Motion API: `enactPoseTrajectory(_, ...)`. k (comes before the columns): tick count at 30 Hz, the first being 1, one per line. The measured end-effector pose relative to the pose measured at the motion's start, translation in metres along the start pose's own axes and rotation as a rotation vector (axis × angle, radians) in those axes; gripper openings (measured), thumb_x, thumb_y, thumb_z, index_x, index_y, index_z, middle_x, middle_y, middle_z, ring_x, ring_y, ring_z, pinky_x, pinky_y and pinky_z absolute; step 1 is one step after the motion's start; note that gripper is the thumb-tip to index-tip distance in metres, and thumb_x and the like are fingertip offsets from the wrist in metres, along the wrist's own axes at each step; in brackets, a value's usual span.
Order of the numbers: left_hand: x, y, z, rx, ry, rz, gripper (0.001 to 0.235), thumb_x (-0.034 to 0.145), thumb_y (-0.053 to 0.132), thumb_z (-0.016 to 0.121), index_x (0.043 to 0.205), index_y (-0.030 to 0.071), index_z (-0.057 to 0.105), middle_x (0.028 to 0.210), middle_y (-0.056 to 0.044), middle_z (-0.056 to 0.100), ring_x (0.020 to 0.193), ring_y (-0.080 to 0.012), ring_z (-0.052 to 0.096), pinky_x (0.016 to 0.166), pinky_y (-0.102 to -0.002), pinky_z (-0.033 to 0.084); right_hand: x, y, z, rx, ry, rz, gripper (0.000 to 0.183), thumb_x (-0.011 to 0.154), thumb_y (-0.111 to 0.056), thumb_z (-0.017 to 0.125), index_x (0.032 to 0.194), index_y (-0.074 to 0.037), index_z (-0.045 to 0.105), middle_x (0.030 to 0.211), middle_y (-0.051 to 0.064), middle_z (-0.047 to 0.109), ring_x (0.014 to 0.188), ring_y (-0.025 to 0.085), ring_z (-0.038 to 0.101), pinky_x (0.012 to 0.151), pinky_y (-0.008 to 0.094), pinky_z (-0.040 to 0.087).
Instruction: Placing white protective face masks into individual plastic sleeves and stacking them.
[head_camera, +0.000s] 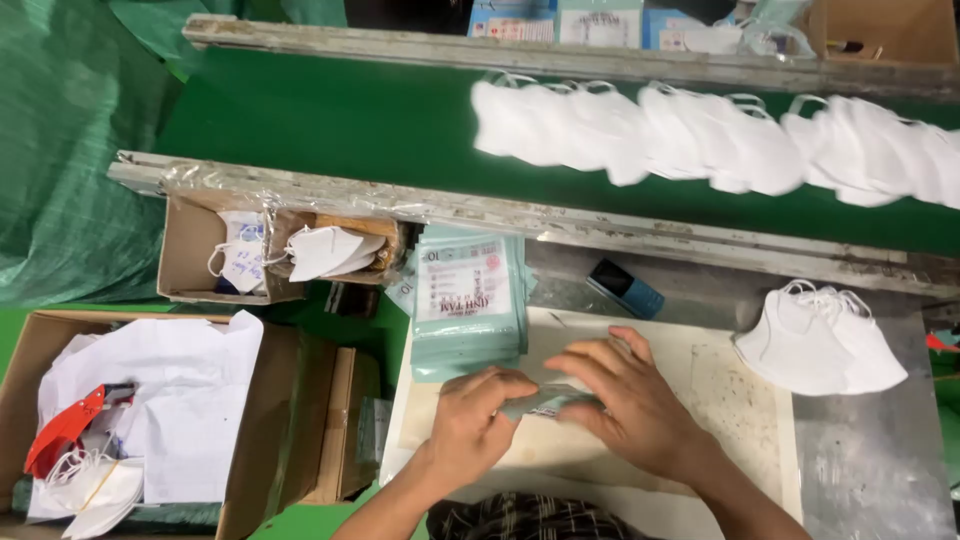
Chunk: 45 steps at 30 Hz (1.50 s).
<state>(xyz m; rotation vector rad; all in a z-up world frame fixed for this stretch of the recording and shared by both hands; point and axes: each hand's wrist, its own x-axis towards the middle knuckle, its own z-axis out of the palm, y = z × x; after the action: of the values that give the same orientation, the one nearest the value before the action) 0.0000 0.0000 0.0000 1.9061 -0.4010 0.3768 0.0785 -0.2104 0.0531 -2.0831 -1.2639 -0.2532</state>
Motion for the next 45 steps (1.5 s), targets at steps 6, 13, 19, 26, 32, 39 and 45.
enactPoseTrajectory(6, -0.004, 0.002, 0.001, 0.064, -0.008, 0.09, 0.028, 0.079, -0.007, 0.058, 0.105, -0.002, 0.065, 0.102, -0.017, 0.073, 0.088, -0.0333, 0.075, 0.077, -0.039, 0.061, -0.024, 0.004, 0.029, 0.072, -0.123, 0.264, 0.008, 0.081, -0.008, 0.07, 0.088, -0.01, 0.067, 0.082, 0.002, 0.066, 0.086, 0.021, 0.065, 0.102, 0.043, 0.039)
enactPoseTrajectory(13, -0.001, -0.014, -0.047, 0.253, -0.18, -0.217, 0.019, 0.093, 0.015, 0.07, 0.105, 0.001, 0.073, 0.094, -0.016, 0.075, 0.074, -0.0282, 0.073, 0.063, -0.037, 0.059, -0.043, 0.041, 0.04, -0.135, -0.18, 0.148, 0.019, 0.083, -0.025, 0.075, 0.091, -0.008, 0.07, 0.082, 0.007, 0.066, 0.086, 0.023, 0.062, 0.101, 0.051, 0.035)
enactPoseTrajectory(19, -0.004, -0.063, -0.112, 0.054, -0.211, -0.59, 0.023, 0.097, 0.02, 0.06, 0.1, 0.003, 0.076, 0.078, -0.009, 0.076, 0.063, -0.018, 0.066, 0.061, -0.033, 0.056, -0.041, 0.041, 0.041, 0.244, -0.06, 0.237, 0.027, 0.089, -0.018, 0.074, 0.114, -0.01, 0.075, 0.094, 0.0, 0.074, 0.1, 0.018, 0.062, 0.111, 0.041, 0.035)
enactPoseTrajectory(26, 0.009, -0.159, -0.326, -0.946, 0.639, 0.062, 0.027, 0.108, 0.034, 0.052, 0.118, 0.009, 0.055, 0.117, -0.013, 0.063, 0.1, -0.0255, 0.061, 0.089, -0.041, 0.052, -0.077, 0.057, 0.039, 0.498, 0.045, 0.756, 0.034, 0.089, -0.013, 0.07, 0.122, -0.009, 0.069, 0.107, 0.003, 0.072, 0.102, 0.015, 0.068, 0.089, 0.031, 0.054)
enactPoseTrajectory(32, 0.12, -0.233, -0.265, -0.199, 0.447, -0.151, 0.058, 0.114, 0.048, 0.062, 0.151, 0.009, 0.041, 0.143, -0.018, 0.056, 0.128, -0.0292, 0.058, 0.108, -0.041, 0.049, -0.113, 0.064, 0.066, 0.662, 0.036, 0.953, 0.031, 0.089, -0.01, 0.071, 0.12, -0.009, 0.072, 0.103, 0.005, 0.074, 0.101, 0.015, 0.068, 0.089, 0.032, 0.056)
enactPoseTrajectory(39, 0.282, -0.307, -0.131, 0.637, 0.111, -0.907, 0.137, 0.074, 0.091, 0.058, 0.162, 0.019, -0.018, 0.162, -0.034, 0.027, 0.151, -0.0535, 0.017, 0.12, -0.069, 0.009, -0.151, 0.07, 0.077, 0.648, 0.009, 1.089, 0.03, 0.089, -0.01, 0.073, 0.119, -0.01, 0.073, 0.099, 0.003, 0.075, 0.097, 0.015, 0.07, 0.087, 0.03, 0.056)
enactPoseTrajectory(45, 0.346, -0.234, -0.019, 0.516, 0.064, -0.872, 0.156, 0.058, 0.04, 0.096, 0.165, 0.016, -0.017, 0.154, -0.029, 0.044, 0.137, -0.04, 0.053, 0.117, -0.049, 0.038, -0.154, 0.079, 0.074, 0.59, 0.101, 1.154, 0.032, 0.088, -0.011, 0.073, 0.12, -0.012, 0.073, 0.1, 0.001, 0.076, 0.097, 0.013, 0.07, 0.084, 0.031, 0.057)
